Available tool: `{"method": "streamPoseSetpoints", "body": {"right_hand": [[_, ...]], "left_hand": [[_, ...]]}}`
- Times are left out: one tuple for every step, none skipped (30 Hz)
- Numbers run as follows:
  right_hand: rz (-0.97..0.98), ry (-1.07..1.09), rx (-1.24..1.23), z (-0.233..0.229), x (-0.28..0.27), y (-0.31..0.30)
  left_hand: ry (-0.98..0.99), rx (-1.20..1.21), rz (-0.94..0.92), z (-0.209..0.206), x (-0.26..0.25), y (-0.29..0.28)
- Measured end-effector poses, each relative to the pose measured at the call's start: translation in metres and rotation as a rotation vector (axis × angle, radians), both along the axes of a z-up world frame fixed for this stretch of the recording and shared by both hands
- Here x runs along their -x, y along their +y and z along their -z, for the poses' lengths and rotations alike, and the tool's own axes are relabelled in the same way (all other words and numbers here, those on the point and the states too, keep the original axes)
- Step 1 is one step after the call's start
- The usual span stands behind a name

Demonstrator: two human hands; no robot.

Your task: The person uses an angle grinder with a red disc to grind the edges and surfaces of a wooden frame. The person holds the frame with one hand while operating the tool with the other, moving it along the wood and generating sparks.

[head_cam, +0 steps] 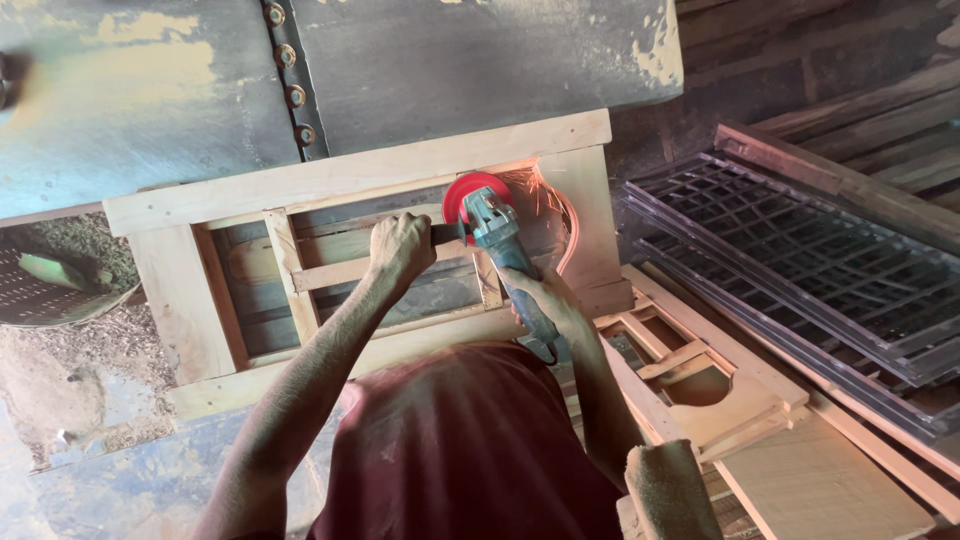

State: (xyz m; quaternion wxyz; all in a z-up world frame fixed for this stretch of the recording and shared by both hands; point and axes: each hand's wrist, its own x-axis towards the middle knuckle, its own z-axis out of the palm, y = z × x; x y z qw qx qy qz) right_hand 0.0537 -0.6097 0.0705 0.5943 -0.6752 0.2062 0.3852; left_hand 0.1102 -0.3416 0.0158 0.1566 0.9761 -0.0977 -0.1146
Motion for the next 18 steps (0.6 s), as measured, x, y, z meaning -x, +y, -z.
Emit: {"method": "streamPoseSetpoints", "body": {"right_hand": [[0.004,-0.014,-0.012,-0.001,0.000,0.000],[0.009,-0.023,-0.024,-0.002,0.001,0.001],[0.013,-0.033,-0.035,-0.002,0.002,0.000],[0.014,-0.025,-0.020,-0.003,0.002,0.000],[0.015,-0.017,-0.004,-0.003,0.002,0.000],[0.016,-0.009,0.008,-0.003,0.001,0.002],[0.013,-0.010,0.004,-0.002,0.001,0.003],[0.012,-0.011,0.001,-0.001,0.001,0.004],[0.011,-0.013,-0.002,-0.001,0.001,0.004],[0.016,0.002,-0.030,0.000,0.001,0.005],[0.021,0.016,-0.058,0.001,0.000,0.006],[0.027,0.033,-0.086,0.002,0.001,0.007],[0.027,0.005,-0.096,0.004,0.001,0.008],[0.028,-0.023,-0.107,0.005,0.001,0.010],[0.029,-0.050,-0.118,0.006,0.001,0.012],[0.024,-0.036,-0.102,0.006,0.002,0.013],[0.018,-0.022,-0.085,0.006,0.002,0.014],[0.012,-0.010,-0.070,0.006,0.001,0.016]], "left_hand": [[0.005,-0.001,-0.007,0.001,-0.001,0.000],[0.015,-0.002,-0.013,0.002,0.000,0.000],[0.024,-0.003,-0.020,0.004,0.001,-0.001],[0.019,-0.003,-0.016,0.005,0.001,0.000],[0.013,-0.003,-0.012,0.007,0.001,0.000],[0.007,-0.005,-0.007,0.007,0.000,0.002],[0.006,-0.003,-0.008,0.008,0.000,0.004],[0.004,0.002,-0.008,0.008,0.000,0.005],[0.001,0.006,-0.008,0.008,0.000,0.006],[-0.006,0.001,-0.009,0.008,0.000,0.007],[-0.013,-0.005,-0.011,0.007,0.000,0.008],[-0.018,-0.011,-0.013,0.006,0.001,0.009],[0.011,-0.013,-0.019,0.006,0.002,0.010],[0.041,-0.015,-0.024,0.005,0.003,0.012],[0.070,-0.017,-0.029,0.004,0.003,0.014],[0.067,-0.013,-0.029,0.003,0.004,0.015],[0.064,-0.010,-0.028,0.002,0.005,0.017],[0.059,-0.007,-0.028,0.001,0.004,0.018]]}}
